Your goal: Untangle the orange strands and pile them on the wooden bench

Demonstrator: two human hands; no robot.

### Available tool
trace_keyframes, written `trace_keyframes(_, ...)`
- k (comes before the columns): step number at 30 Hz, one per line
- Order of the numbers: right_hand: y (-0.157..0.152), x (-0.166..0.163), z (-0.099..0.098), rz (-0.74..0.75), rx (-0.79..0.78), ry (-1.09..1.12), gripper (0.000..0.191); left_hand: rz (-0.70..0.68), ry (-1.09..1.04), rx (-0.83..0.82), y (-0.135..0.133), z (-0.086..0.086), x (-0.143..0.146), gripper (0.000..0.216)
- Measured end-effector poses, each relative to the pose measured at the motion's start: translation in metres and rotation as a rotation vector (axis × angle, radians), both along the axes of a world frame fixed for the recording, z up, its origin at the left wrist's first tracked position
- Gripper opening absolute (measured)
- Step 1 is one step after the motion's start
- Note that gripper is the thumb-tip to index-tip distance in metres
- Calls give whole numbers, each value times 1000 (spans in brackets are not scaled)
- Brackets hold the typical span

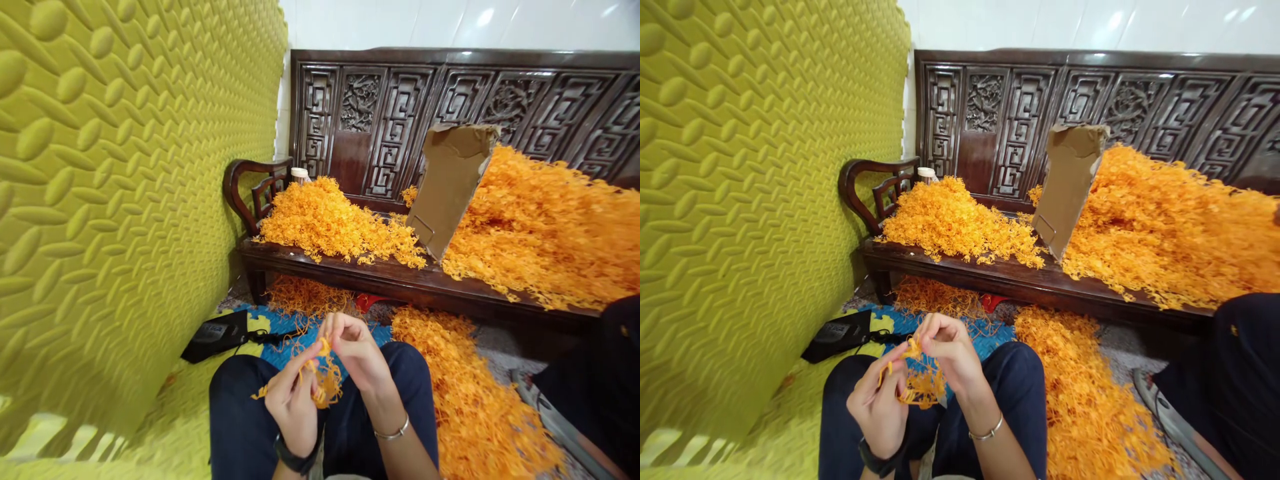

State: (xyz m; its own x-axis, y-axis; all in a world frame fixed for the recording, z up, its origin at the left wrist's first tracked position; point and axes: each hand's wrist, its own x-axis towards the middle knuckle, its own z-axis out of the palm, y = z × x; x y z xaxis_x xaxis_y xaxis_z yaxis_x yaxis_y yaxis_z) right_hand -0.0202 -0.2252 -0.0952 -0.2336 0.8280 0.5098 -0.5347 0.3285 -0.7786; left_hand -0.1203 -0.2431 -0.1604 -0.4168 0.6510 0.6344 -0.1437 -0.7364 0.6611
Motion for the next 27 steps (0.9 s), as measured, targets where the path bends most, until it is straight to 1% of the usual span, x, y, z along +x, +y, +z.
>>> trace_keyframes(3,-3,-1,-1,-11,36,-46,19,-44,-107,-112,0,5,-2,17)
trace_keyframes(6,-8,-6,-6,-74,86,-90,18,-33,-207,-152,0,23,-7,14)
trace_keyframes(9,-12,-14,-11,-121,130,-145,18,-27,-302,-165,2,42,-12,20)
trace_keyframes(12,-15,-20,-15,-176,188,-218,13,-22,-320,-185,5,53,-18,26)
trace_keyframes(15,-17,-23,-21,-291,298,-286,6,-12,-288,-198,9,53,-21,28)
trace_keyframes(17,-19,-26,-27,-377,367,-313,6,11,-270,-204,11,50,-22,29)
trace_keyframes(22,-27,-35,-45,-555,485,-300,18,126,-193,-228,13,43,-21,25)
trace_keyframes(25,-30,-38,-52,-621,548,-287,23,153,-146,-216,13,40,-20,23)
trace_keyframes(27,-31,-38,-55,-650,560,-278,26,164,-112,-210,13,38,-19,21)
